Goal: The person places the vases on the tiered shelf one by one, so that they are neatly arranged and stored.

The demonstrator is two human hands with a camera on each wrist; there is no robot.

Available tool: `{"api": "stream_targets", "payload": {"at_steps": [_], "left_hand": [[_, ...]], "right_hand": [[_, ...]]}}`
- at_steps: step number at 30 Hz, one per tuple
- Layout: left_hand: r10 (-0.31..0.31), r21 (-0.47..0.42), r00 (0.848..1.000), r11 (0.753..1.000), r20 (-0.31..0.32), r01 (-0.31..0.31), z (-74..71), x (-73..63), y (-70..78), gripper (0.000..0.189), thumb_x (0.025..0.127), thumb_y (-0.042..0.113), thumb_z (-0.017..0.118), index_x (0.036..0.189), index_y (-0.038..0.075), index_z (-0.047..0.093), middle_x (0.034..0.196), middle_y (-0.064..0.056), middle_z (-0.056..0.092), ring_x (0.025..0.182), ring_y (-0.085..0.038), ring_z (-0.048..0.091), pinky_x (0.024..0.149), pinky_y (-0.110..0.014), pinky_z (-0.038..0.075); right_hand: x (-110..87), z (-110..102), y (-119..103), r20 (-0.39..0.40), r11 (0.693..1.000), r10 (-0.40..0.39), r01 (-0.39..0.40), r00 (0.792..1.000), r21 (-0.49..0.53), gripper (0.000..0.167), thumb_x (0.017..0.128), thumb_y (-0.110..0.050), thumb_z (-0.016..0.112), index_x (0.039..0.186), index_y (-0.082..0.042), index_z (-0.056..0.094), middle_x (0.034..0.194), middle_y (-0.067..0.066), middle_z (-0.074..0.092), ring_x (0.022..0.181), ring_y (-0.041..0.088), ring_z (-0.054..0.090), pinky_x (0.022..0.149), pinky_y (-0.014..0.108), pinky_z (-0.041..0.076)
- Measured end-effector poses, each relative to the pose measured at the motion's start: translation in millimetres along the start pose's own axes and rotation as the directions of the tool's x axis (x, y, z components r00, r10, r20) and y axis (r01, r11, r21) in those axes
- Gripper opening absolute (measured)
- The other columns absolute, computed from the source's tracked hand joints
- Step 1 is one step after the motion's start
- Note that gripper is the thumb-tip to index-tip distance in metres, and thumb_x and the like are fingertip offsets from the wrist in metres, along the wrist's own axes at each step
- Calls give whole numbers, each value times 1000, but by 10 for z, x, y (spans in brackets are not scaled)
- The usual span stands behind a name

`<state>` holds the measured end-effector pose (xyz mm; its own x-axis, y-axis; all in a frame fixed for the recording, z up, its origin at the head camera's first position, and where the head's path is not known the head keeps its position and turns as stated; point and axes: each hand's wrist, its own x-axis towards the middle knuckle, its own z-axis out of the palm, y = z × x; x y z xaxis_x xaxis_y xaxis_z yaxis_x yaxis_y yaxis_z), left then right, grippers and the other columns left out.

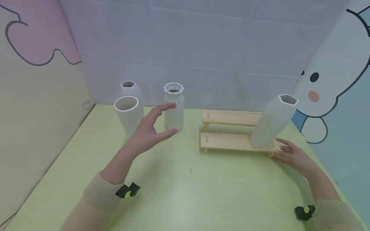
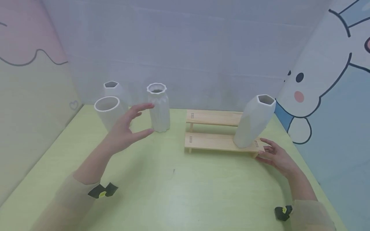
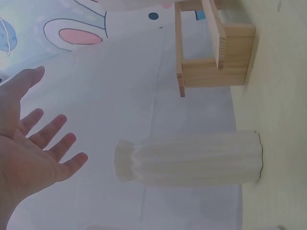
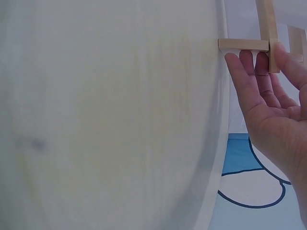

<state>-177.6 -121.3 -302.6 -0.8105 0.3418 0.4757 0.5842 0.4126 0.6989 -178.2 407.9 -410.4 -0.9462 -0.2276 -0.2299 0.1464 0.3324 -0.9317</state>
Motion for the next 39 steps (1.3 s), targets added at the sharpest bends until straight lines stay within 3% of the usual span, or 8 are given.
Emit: {"api": "stream_targets", "payload": {"at_steps": [3,5,8,16,23,28,36,39], "left_hand": [[11,53,1000,999,-29,-9,-94,-74,19,71,80,26,77,139,35,40,140,17,44,133,-7,37,109,-42,31],[16,78,999,997,-40,-13,-156,-116,26,72,79,25,77,140,35,39,140,17,43,133,-8,36,109,-42,31],[34,112,998,993,-57,-28,-261,-166,9,75,78,21,78,142,31,39,142,14,42,133,-10,36,109,-42,30],[113,174,983,981,-143,-88,-567,-266,-142,83,72,3,80,142,21,41,144,5,43,137,-15,33,112,-38,28],[46,186,973,983,-225,-3,-774,-363,-161,81,72,-8,76,141,15,42,143,-3,44,133,-2,34,109,-23,27],[47,132,965,991,-258,-13,-896,-412,-158,78,71,-15,72,140,6,41,141,-9,46,131,0,36,109,-21,27],[-80,-6,955,997,-286,82,-1097,-424,-717,82,73,-15,71,143,11,37,146,-5,40,135,-10,33,108,-24,33],[-128,-30,948,992,-292,125,-1129,-415,-842,81,75,-11,72,144,14,36,146,-5,38,134,-12,34,107,-26,36]], "right_hand": [[-2,0,4,7,999,-14,13,1000,38,74,97,-14,53,151,-5,4,115,-10,50,98,2,61,85,25,53],[-3,0,7,10,999,-19,19,1000,49,74,97,-13,53,150,-4,4,111,-14,51,98,2,62,84,25,53],[-3,4,3,3,999,-13,13,1000,33,73,97,-14,53,151,-6,4,113,-11,48,98,1,61,84,25,53],[-1,33,-20,-15,999,-9,8,1000,-34,74,97,-19,53,151,-5,3,135,25,29,99,-1,59,85,25,53],[-2,25,-8,-19,999,-11,10,1000,-49,74,97,-20,54,151,-7,5,130,16,35,100,0,59,86,27,53],[-3,29,-16,-14,999,-12,12,1000,-44,74,97,-19,53,151,-7,4,125,7,42,100,1,59,86,26,53],[-5,38,-22,-24,999,8,-9,1000,-43,77,97,-23,54,151,-5,2,140,33,23,98,-2,59,86,27,53],[-11,40,-24,-29,999,13,-14,1000,-41,77,97,-23,54,151,-6,2,141,34,21,98,-2,59,87,28,53]]}}
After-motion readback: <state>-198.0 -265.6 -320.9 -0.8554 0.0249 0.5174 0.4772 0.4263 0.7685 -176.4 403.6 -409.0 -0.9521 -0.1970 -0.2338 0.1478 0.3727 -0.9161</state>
